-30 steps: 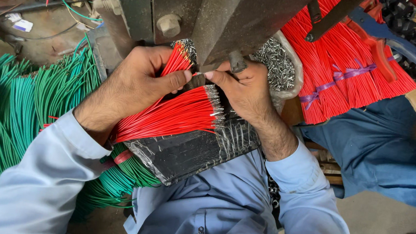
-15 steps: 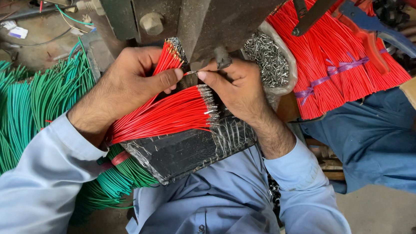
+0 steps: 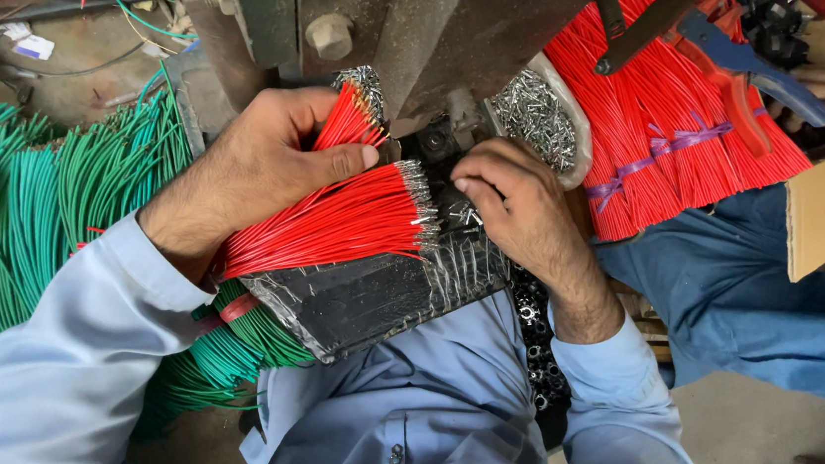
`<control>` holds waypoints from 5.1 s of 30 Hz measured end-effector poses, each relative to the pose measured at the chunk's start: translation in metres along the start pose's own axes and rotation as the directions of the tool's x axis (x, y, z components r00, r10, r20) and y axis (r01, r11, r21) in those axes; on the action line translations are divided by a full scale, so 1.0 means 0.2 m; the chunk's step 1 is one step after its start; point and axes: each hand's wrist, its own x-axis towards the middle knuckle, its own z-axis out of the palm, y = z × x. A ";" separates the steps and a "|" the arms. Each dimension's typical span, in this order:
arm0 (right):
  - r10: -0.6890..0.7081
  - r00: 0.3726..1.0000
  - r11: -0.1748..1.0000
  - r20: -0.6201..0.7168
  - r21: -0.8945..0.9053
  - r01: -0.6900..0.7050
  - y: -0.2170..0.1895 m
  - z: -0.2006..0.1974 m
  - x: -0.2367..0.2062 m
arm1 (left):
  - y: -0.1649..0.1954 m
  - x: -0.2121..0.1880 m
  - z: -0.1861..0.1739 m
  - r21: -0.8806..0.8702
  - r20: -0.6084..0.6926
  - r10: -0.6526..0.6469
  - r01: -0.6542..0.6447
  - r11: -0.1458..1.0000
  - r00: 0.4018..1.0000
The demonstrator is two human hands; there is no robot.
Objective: The person holds a bundle of red wires and repeatedly inserts the stripped end of each wire with a metal terminal into a bench-mounted crimping machine, presses the crimp, and sets the finished wire onto a growing pile of crimped wires on the work surface.
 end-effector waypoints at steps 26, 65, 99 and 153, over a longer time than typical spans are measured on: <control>0.229 0.973 0.773 -0.025 0.613 -0.165 0.04 0.22 0.19 | 0.00 0.01 -0.01 0.129 -0.022 0.042 -0.039 0.991 0.999; 0.356 0.928 0.917 0.106 0.154 -0.369 -0.03 -0.09 -0.02 | 0.00 0.00 0.00 0.025 -0.023 -0.010 0.010 1.000 1.000; 0.266 0.963 0.791 -0.046 0.581 -0.191 0.02 0.24 0.18 | 0.02 -0.01 -0.01 0.112 -0.017 0.085 -0.083 0.990 0.996; 0.292 0.954 0.733 -0.061 0.655 -0.182 0.00 0.22 0.18 | 0.03 -0.01 -0.01 0.109 -0.013 0.100 -0.098 0.989 0.995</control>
